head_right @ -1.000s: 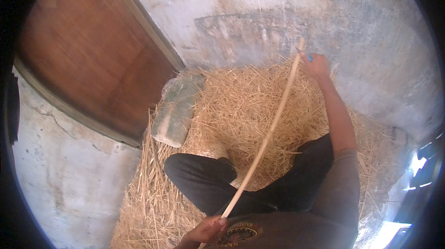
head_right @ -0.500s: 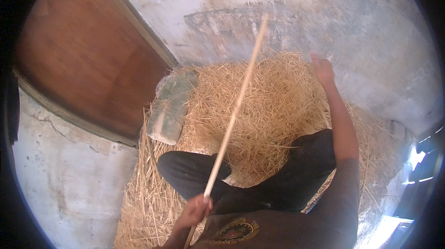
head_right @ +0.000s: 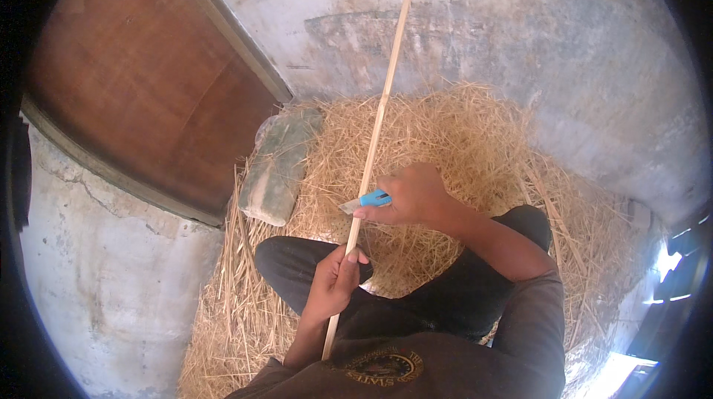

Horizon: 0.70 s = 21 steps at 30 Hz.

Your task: The person sits on a bed of straw and uses a blue utility knife to shave a long, thin wooden stick. They hold the stick with their left hand and scrape the surface with the knife in their right hand, moving along the length of the stick to remove the outer layer.

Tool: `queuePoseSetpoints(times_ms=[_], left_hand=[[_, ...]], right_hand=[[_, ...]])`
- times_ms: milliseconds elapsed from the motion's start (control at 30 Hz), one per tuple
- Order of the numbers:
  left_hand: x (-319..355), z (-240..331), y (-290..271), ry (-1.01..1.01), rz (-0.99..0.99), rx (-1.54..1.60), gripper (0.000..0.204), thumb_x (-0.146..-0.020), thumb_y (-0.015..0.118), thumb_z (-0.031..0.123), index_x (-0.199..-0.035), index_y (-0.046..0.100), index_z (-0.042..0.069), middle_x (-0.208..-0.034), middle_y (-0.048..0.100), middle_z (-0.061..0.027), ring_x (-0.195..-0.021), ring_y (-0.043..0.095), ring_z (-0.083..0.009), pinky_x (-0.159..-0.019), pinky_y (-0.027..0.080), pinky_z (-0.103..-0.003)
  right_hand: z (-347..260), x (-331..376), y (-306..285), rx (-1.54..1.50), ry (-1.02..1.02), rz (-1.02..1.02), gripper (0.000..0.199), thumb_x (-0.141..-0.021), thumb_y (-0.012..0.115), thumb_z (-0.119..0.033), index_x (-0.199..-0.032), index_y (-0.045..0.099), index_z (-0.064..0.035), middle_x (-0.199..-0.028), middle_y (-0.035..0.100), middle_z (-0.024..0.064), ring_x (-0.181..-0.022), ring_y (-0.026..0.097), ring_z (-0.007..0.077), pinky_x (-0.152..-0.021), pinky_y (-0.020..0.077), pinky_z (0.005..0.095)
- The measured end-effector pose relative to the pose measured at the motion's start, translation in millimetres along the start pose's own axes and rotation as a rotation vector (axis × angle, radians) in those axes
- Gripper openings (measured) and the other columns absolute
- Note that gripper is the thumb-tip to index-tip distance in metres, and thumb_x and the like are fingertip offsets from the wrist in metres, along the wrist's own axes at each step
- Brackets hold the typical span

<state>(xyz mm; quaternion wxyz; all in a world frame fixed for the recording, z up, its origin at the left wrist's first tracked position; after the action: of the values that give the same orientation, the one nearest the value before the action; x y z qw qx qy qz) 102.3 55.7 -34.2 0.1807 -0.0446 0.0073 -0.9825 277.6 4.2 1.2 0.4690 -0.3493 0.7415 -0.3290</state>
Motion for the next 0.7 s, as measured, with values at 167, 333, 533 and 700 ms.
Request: queuePoseSetpoints(times_ms=[167, 333, 533, 700], left_hand=[[1.3, -9.6, -8.2, -0.023, 0.042, -0.017, 0.02, -0.1, 0.042, 0.019, -0.094, 0.053, 0.003, -0.057, 0.036, 0.0069, -0.05, 0.032, -0.0014, -0.045, 0.027, -0.02], [2.1, -6.1, -7.0, 0.009, 0.028, -0.122, 0.016, -0.099, 0.043, 0.016, -0.094, 0.052, 0.003, -0.058, 0.038, 0.0059, -0.05, 0.035, -0.002, -0.045, 0.029, -0.021], [23.6, -8.1, 8.4, -0.071, -0.089, -0.066, 0.012, -0.099, 0.044, 0.014, -0.096, 0.05, 0.004, -0.057, 0.04, 0.0051, -0.05, 0.036, -0.0023, -0.045, 0.029, -0.021], [28.7, -1.3, 1.4, -0.098, -0.069, -0.066, 0.012, -0.099, 0.044, 0.015, -0.096, 0.049, 0.004, -0.059, 0.04, 0.0049, -0.05, 0.036, -0.0017, -0.044, 0.029, -0.02]], right_hand=[[-9.1, 5.8, 8.0, 0.065, -0.031, -0.088, 0.069, -0.069, 0.057, -0.075, -0.052, 0.057, -0.0083, -0.043, 0.05, 0.0083, -0.037, 0.053, 0.026, -0.038, 0.0404, 0.0377], [-1.5, 5.9, 9.5, 0.07, -0.078, 0.021, 0.072, -0.068, 0.055, -0.078, -0.054, 0.058, -0.0077, -0.043, 0.049, 0.0085, -0.037, 0.052, 0.0265, -0.039, 0.0408, 0.038], [78.6, -15.1, -4.3, 0.139, 0.359, -0.013, 0.065, -0.071, 0.059, -0.072, -0.055, 0.055, -0.0092, -0.046, 0.048, 0.0069, -0.04, 0.052, 0.0253, -0.04, 0.0397, 0.0388], [15.3, 2.6, 10.3, 0.066, 0.04, -0.011, 0.069, -0.073, 0.052, -0.075, -0.053, 0.054, -0.0092, -0.043, 0.044, 0.0066, -0.038, 0.05, 0.0248, -0.039, 0.038, 0.0381]])
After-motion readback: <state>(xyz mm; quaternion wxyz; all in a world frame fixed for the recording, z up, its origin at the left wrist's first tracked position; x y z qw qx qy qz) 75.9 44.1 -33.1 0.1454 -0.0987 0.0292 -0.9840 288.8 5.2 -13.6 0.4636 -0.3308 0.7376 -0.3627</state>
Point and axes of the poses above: each hand's wrist, its own x-axis away from the middle knuckle, its own y-axis out of the palm, z = x × y, the point moved 7 cm from there along -x, towards the middle knuckle
